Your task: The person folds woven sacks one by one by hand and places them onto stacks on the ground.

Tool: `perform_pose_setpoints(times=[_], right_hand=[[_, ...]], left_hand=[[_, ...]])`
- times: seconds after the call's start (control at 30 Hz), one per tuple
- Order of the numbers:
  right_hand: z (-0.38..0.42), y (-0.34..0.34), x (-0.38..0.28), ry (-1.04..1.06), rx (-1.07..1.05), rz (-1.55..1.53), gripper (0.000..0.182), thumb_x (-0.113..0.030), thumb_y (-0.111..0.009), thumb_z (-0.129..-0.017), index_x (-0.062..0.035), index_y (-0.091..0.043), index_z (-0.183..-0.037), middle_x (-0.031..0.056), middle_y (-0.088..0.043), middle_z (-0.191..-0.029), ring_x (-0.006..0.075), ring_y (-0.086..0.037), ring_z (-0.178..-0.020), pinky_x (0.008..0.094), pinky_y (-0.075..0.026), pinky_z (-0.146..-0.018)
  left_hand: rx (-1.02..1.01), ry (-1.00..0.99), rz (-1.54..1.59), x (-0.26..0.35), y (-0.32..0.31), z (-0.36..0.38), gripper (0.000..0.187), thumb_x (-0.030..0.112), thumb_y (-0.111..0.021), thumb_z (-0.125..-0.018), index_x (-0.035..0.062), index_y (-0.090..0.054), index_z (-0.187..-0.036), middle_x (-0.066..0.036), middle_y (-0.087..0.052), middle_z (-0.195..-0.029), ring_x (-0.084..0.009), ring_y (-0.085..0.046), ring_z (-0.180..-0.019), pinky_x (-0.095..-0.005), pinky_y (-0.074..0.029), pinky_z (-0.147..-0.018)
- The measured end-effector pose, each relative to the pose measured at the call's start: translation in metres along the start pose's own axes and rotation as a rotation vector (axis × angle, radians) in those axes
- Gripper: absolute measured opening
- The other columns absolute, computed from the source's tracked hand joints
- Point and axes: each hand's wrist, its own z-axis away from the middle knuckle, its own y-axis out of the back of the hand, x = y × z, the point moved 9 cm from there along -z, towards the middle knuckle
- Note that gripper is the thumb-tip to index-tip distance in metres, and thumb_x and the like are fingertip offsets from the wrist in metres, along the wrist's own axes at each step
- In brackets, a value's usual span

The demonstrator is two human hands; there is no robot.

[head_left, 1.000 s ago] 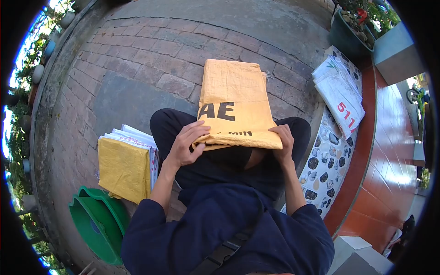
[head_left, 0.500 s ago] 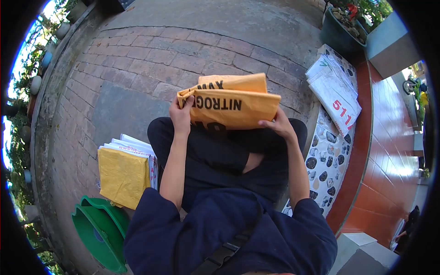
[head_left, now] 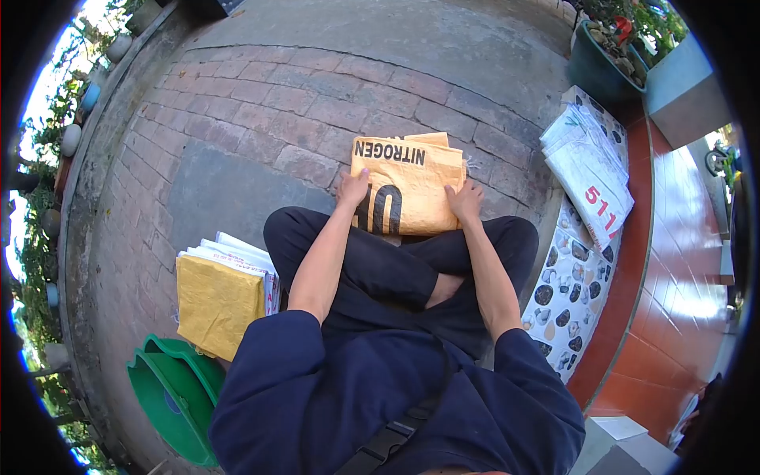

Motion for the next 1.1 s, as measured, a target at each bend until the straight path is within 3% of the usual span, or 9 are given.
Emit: perform_pose_setpoints(times=[0.07,0.17,0.3,0.37,0.47,0.6,0.73,0.87,1.1], right_hand=[[-0.007,-0.013,0.008,0.000,-0.086,-0.083,0.073,-0.046,-0.065,-0.079,0.0003,-0.039,-0.130,0.0308,-0.034,-0.134,0.0498,-0.046,-0.111,0.0492,-0.040,-0.095],[-0.001,-0.005,0.002,-0.037,-0.106,-0.237,0.080,-0.044,-0.071,-0.076,0.0041,-0.037,-0.129,0.0300,-0.042,-0.127,0.0427,-0.052,-0.110,0.0449,-0.043,-0.094],[-0.009,-0.013,0.007,-0.057,-0.144,-0.638,0.088,-0.032,-0.083,-0.069,0.0094,-0.035,-0.130,0.0223,-0.058,-0.112,0.0281,-0.060,-0.101,0.0348,-0.050,-0.084],[-0.001,-0.021,-0.001,-0.175,-0.456,-0.795,0.087,-0.032,-0.082,-0.070,0.0093,-0.035,-0.131,0.0215,-0.057,-0.115,0.0265,-0.060,-0.100,0.0348,-0.051,-0.083],[0.007,-0.026,-0.024,0.068,-0.547,-0.773,0.082,-0.038,-0.074,-0.078,-0.0011,-0.032,-0.138,0.0169,-0.053,-0.124,0.0257,-0.056,-0.106,0.0359,-0.045,-0.088],[0.061,-0.025,-0.061,-0.151,-0.880,-1.059,0.084,-0.043,-0.065,-0.084,-0.0156,-0.015,-0.146,0.0164,-0.034,-0.142,0.0342,-0.051,-0.115,0.0462,-0.041,-0.092],[0.126,-0.010,-0.163,0.024,-1.085,-1.397,0.071,-0.036,-0.052,-0.094,-0.0155,-0.009,-0.147,0.0220,-0.038,-0.139,0.0345,-0.055,-0.114,0.0365,-0.046,-0.090],[0.238,0.013,-0.296,0.446,-1.228,-1.238,0.066,-0.027,-0.048,-0.097,-0.0146,-0.010,-0.149,0.0192,-0.037,-0.141,0.0252,-0.050,-0.120,0.0331,-0.044,-0.091],[0.365,-0.054,-0.392,0.572,-1.389,-1.152,0.059,-0.005,-0.050,-0.094,-0.0057,-0.020,-0.146,0.0138,-0.052,-0.126,0.0164,-0.053,-0.110,0.0283,-0.046,-0.091]], left_hand=[[-0.026,-0.008,0.065,-0.020,-0.015,-0.030,0.077,0.052,-0.060,-0.082,-0.0101,-0.044,-0.125,-0.027,-0.058,-0.116,-0.0357,-0.059,-0.107,-0.0423,-0.045,-0.092],[-0.503,0.068,0.831,0.014,-0.027,0.004,0.049,0.033,-0.062,-0.086,-0.0062,-0.056,-0.116,-0.015,-0.065,-0.107,-0.0206,-0.066,-0.088,-0.0321,-0.053,-0.076],[-0.742,0.107,1.141,0.048,-0.010,0.046,0.040,0.025,-0.056,-0.091,-0.0040,-0.055,-0.117,-0.017,-0.065,-0.107,-0.0241,-0.066,-0.090,-0.0347,-0.053,-0.080],[-0.797,0.118,1.296,0.055,0.009,0.065,0.038,0.022,-0.054,-0.090,-0.0039,-0.054,-0.117,-0.018,-0.065,-0.106,-0.0266,-0.066,-0.091,-0.0370,-0.053,-0.083],[-0.668,0.100,1.565,0.050,0.044,0.088,0.037,0.022,-0.053,-0.090,-0.0037,-0.054,-0.116,-0.019,-0.064,-0.106,-0.0292,-0.065,-0.092,-0.0387,-0.053,-0.084],[-0.459,-0.081,1.777,0.027,0.106,0.121,0.033,0.018,-0.052,-0.092,-0.0022,-0.053,-0.118,-0.016,-0.063,-0.109,-0.0251,-0.064,-0.095,-0.0363,-0.052,-0.085],[-0.064,-0.264,1.901,-0.031,0.178,0.152,0.043,0.030,-0.054,-0.093,0.0002,-0.050,-0.123,-0.015,-0.061,-0.114,-0.0251,-0.061,-0.102,-0.0364,-0.050,-0.089],[0.287,-0.327,2.144,-0.089,0.241,0.208,0.052,0.042,-0.047,-0.094,0.0052,-0.044,-0.131,-0.013,-0.055,-0.126,-0.0287,-0.053,-0.115,-0.0442,-0.041,-0.099],[0.665,-0.374,2.132,-0.199,0.277,0.292,0.049,0.032,-0.053,-0.093,0.0077,-0.042,-0.134,-0.007,-0.050,-0.132,-0.0233,-0.046,-0.122,-0.0432,-0.034,-0.104]])
